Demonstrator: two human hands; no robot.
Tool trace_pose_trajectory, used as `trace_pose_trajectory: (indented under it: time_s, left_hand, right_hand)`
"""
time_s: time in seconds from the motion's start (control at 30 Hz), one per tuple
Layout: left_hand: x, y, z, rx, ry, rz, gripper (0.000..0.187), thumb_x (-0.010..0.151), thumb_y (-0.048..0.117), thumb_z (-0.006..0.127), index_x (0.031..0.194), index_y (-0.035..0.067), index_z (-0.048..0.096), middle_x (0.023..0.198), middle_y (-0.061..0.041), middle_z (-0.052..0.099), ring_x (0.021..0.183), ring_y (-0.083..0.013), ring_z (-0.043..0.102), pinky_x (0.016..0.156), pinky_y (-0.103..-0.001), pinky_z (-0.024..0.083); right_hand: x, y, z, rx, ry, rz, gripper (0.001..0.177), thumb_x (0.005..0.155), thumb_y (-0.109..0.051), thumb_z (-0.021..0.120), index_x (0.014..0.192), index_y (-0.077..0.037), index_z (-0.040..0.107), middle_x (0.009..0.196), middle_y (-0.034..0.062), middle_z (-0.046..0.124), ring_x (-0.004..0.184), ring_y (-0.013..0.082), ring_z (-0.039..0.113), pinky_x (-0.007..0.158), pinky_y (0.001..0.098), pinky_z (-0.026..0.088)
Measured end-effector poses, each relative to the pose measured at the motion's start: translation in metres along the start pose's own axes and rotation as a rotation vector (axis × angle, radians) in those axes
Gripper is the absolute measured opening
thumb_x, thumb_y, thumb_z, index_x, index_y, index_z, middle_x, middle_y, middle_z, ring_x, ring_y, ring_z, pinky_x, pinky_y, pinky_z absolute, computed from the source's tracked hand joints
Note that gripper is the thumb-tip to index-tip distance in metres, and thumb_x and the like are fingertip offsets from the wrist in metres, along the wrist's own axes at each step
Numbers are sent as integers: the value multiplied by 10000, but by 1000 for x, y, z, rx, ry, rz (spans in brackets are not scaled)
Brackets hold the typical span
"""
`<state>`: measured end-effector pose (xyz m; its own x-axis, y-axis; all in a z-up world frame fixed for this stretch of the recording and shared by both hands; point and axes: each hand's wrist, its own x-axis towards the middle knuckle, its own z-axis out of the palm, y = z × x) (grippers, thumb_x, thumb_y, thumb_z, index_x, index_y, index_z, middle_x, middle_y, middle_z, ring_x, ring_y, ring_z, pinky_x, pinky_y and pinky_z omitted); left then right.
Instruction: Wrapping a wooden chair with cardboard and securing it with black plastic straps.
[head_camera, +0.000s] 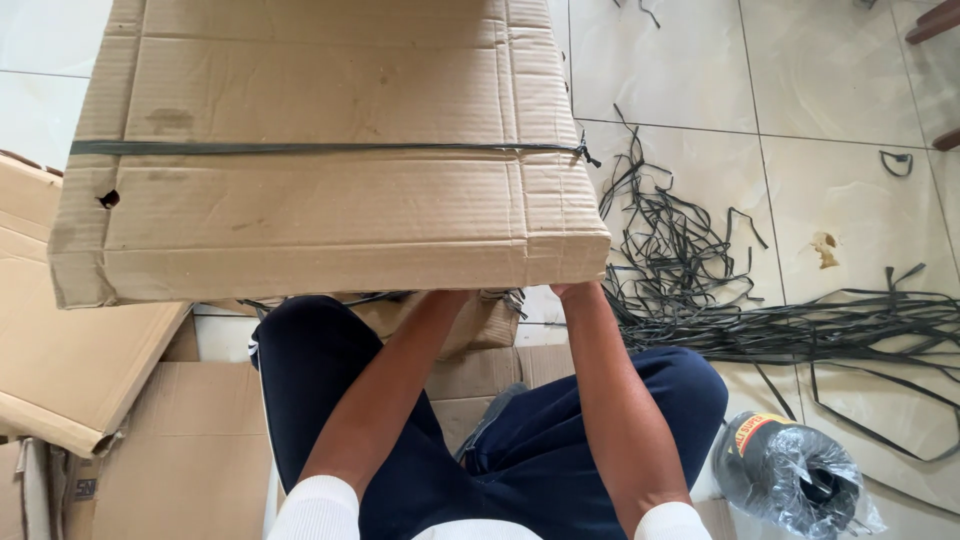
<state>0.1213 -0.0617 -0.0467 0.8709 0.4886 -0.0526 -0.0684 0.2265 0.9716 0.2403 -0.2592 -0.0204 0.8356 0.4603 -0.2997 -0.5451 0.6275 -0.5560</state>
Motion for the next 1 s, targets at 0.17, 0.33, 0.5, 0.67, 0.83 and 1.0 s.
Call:
trace_pose_trajectory:
  time_s: [0.17, 0.33, 0.5, 0.67, 0.83, 1.0]
  left_hand:
    - [1, 31, -53, -17, -15, -35, 499, 1042, 340, 573, 1447, 70, 465, 1433, -110, 533, 1267, -242, 540, 1058, -395, 488]
    - [-13, 49, -100, -39, -29, -72, 512, 1042, 341, 566, 1462, 73, 447, 1456, -106, 513, 1281, -237, 528, 1068, -389, 481]
    - [-8, 56, -23, -55, -38, -104, 526, 1042, 341, 560, 1477, 76, 428, 1479, -103, 494, 1296, -232, 517, 1077, -384, 475]
    - [7, 17, -20, -62, -45, -137, 541, 1042, 341, 553, 1492, 79, 409, 1502, -99, 474, 1310, -226, 506, 1087, -378, 468]
    - [18, -14, -34, -71, -53, -166, 555, 1041, 342, 547, 1507, 83, 390, 1525, -96, 455, 1324, -221, 494, 1096, -372, 461]
    - [24, -40, -51, -86, -60, -199, 570, 1041, 342, 540, 1522, 86, 371, 1548, -92, 435, 1339, -215, 483, 1106, -367, 455]
  right_hand:
    - [3, 8, -7, -81, 4, -41, 556, 1054, -452, 446, 1503, -124, 467, 1491, 89, 560, 1317, 281, 584, 1053, 469, 542]
    - [1, 3, -8, -191, 18, -64, 567, 1051, -455, 473, 1506, -118, 467, 1489, 85, 560, 1319, 265, 584, 1048, 451, 547]
    - [8, 0, -14, -136, 70, -13, 537, 1058, -430, 446, 1492, -116, 475, 1473, 95, 577, 1286, 277, 609, 1019, 451, 567]
    - [9, 0, -1, -87, 52, -12, 541, 1064, -444, 421, 1490, -114, 473, 1473, 98, 576, 1279, 274, 612, 1002, 445, 571]
    - [4, 0, 14, -41, -45, -43, 553, 1069, -456, 409, 1492, -106, 473, 1476, 99, 569, 1293, 268, 603, 1014, 441, 571]
    - [-4, -23, 24, -6, -132, -92, 531, 1057, -410, 427, 1474, -84, 477, 1457, 113, 580, 1279, 278, 617, 1056, 453, 548]
